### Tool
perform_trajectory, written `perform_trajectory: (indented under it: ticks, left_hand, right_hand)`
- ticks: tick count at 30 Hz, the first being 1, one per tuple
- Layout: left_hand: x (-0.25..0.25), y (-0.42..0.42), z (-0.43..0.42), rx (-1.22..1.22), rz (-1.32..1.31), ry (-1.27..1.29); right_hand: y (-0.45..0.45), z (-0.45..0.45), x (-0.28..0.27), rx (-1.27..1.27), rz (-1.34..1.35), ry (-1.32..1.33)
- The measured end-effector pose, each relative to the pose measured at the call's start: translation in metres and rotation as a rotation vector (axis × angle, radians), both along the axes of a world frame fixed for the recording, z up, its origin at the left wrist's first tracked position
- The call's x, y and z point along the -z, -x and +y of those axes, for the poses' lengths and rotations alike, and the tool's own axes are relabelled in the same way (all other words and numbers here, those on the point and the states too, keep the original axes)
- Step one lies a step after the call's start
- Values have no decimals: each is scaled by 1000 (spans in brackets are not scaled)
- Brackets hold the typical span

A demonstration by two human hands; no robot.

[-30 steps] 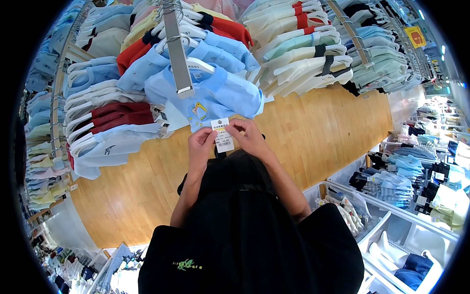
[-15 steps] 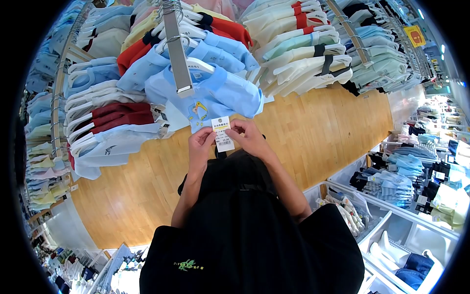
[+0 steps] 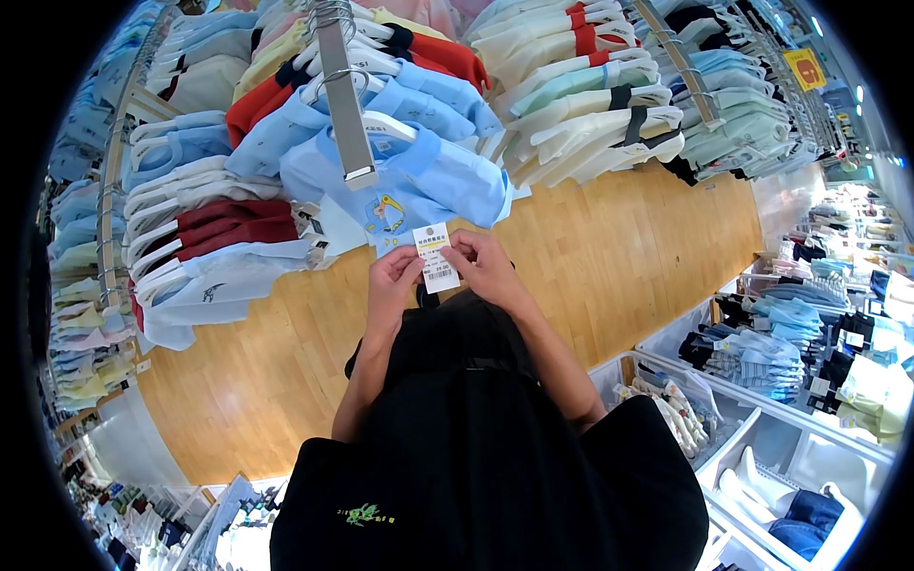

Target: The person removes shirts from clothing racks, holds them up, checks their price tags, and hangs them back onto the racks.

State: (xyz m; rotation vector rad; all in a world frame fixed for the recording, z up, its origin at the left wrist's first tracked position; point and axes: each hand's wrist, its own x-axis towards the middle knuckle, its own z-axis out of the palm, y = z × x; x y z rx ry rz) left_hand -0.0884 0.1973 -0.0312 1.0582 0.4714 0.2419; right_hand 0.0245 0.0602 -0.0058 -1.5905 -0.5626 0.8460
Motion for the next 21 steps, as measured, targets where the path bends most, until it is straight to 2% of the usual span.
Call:
perform_trajectory:
  ticks: [21]
  left_hand:
    - [-2,-2,2,14,16,30]
  right_hand:
    - [-1,4,-1,11,10,9]
